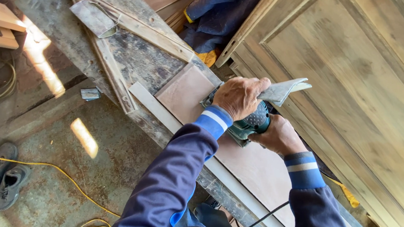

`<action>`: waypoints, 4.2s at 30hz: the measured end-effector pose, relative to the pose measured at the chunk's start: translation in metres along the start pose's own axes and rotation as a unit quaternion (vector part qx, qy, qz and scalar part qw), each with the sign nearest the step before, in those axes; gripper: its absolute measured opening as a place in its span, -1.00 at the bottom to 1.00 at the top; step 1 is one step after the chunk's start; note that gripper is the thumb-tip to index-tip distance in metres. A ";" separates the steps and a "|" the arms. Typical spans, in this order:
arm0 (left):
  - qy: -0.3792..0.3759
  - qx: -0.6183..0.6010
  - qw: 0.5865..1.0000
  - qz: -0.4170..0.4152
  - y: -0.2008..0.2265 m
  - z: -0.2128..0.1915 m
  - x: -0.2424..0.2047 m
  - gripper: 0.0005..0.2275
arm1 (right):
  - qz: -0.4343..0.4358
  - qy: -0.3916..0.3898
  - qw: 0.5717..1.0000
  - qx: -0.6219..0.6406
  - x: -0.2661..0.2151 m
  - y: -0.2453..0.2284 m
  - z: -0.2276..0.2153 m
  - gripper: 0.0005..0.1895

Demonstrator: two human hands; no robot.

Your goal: Sanding a wooden board using manual sandpaper and an electric orbital sander.

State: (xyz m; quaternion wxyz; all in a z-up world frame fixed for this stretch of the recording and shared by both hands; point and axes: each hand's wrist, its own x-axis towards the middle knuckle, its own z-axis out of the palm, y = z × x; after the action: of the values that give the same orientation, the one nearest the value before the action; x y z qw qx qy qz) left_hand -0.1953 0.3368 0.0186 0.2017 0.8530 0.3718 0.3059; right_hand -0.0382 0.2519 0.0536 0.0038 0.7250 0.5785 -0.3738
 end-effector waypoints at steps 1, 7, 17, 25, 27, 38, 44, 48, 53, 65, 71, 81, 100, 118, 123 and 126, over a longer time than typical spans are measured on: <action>-0.002 -0.001 1.000 0.004 0.012 0.007 -0.002 -0.71 | 0.003 0.003 1.000 0.003 -0.009 0.011 0.000 -0.60; -0.005 -0.009 1.000 0.016 0.096 0.068 -0.014 -0.77 | 0.033 -0.002 0.999 0.036 -0.069 0.095 -0.007 -0.65; -0.009 -0.046 0.997 0.063 0.282 0.200 -0.050 -0.88 | 0.151 -0.010 0.988 0.024 -0.197 0.301 -0.004 -0.55; -0.040 -0.054 0.989 0.129 0.414 0.298 -0.082 -0.89 | 0.230 0.012 0.971 0.059 -0.300 0.456 0.013 -0.43; -0.050 -0.047 0.988 0.137 0.439 0.318 -0.093 -0.89 | 0.245 0.024 0.968 0.053 -0.321 0.493 0.023 -0.37; -0.024 -0.066 0.987 0.145 0.460 0.339 -0.101 -0.85 | 0.246 0.032 0.967 0.052 -0.335 0.525 0.023 -0.14; -0.007 -0.057 0.992 0.115 0.409 0.304 -0.087 -0.84 | 0.192 0.034 0.980 0.044 -0.290 0.466 0.011 -0.32; -0.005 -0.078 0.993 0.086 0.362 0.259 -0.076 -0.84 | 0.132 0.034 0.990 0.032 -0.250 0.407 0.001 -0.30; -0.042 -0.004 0.998 0.056 0.293 0.206 -0.063 -0.82 | 0.099 -0.003 0.995 0.011 -0.197 0.323 -0.006 -0.34; -0.007 0.023 1.000 -0.014 0.129 0.081 -0.057 -0.76 | -0.021 -0.002 0.999 -0.041 -0.093 0.136 0.016 -0.53; 0.007 0.008 1.000 -0.016 0.097 0.044 -0.067 -0.63 | -0.030 0.010 0.999 -0.042 -0.084 0.088 0.031 -0.50; -0.002 0.018 1.000 0.015 0.161 0.105 -0.096 -0.76 | -0.040 -0.043 0.998 -0.020 -0.138 0.174 0.043 -0.51; -0.034 -0.116 0.989 0.086 0.345 0.193 -0.156 -0.81 | 0.160 -0.042 0.986 -0.007 -0.244 0.323 0.071 -0.20; 0.006 -0.035 0.997 0.063 0.201 0.110 -0.102 -0.68 | 0.048 0.012 0.999 -0.013 -0.184 0.174 0.040 -0.47; -0.012 -0.022 0.999 0.045 0.209 0.126 -0.104 -0.70 | 0.029 0.010 0.999 0.007 -0.190 0.187 0.039 -0.48; -0.015 -0.029 0.998 0.057 0.233 0.150 -0.117 -0.76 | 0.063 -0.023 0.998 0.002 -0.205 0.225 0.043 -0.43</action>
State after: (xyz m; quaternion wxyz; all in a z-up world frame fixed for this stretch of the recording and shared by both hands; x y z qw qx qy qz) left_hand -0.0385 0.0808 -0.0017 0.2142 0.8710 0.3100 0.3151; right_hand 0.1174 -0.0124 0.0383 0.0391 0.7513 0.5309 -0.3901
